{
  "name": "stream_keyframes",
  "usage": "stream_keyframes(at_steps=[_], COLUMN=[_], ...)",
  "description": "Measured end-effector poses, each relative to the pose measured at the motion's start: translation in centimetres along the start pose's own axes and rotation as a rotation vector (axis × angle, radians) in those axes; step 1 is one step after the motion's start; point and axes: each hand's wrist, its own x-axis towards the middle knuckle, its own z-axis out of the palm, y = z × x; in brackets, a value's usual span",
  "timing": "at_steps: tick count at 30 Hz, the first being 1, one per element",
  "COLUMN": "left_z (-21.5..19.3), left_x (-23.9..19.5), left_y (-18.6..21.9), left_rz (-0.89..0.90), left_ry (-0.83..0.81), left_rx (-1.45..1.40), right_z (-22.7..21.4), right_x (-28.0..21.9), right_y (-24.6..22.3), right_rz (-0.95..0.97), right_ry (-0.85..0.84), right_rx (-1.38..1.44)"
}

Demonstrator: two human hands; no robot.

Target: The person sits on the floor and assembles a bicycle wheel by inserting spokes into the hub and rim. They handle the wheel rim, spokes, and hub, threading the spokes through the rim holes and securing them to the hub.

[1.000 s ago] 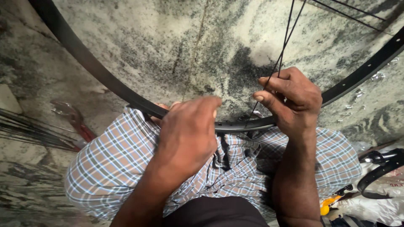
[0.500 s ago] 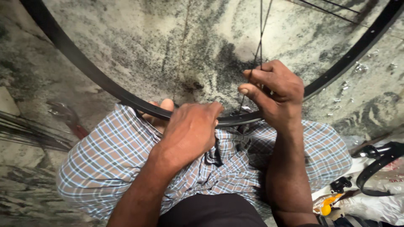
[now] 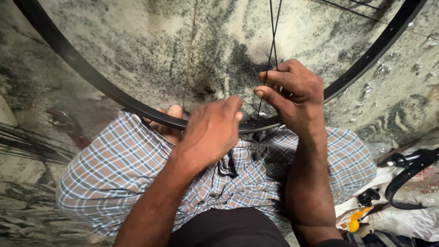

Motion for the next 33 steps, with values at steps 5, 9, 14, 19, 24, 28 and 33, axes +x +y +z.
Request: stream_keyframes(at_steps=[5,9,14,19,24,28,33], left_z=[2.5,3.6,4.1,4.4,4.7,4.7,4.8], left_x=[1.5,2.0,2.0,1.7,1.6,1.7,1.6], left_y=[0.3,0.6,0.1,0.0,-0.1,0.0,0.0], left_rz=[-0.039,-0.115,-0.121,-0.048,-0.071,-0.038,-0.027], left_ry=[-0.001,-0.097,-0.139,-0.052,-0.04,-0.029,-0.03], left_rx=[-0.202,-0.127,-0.14,-0.128,-0.119,-0.125,-0.131], right_z=[-0.1,-0.2,-1.0,-2.5,-2.1,-1.8,-2.0], right_x=[-0.2,-0.2,-0.7,-1.4,-1.2,-1.1,-1.4], right_y=[0.1,-0.2,0.0,0.1,0.6,0.8,1.7], right_rz=[-0.006,-0.042,0.137,0.307,0.181,0.207,0.15], right_ry=[-0.031,-0.049,-0.136,-0.146,-0.086,-0.034,-0.013], right_rx=[-0.032,-0.112,-0.063,0.112,0.028,0.203,0.304])
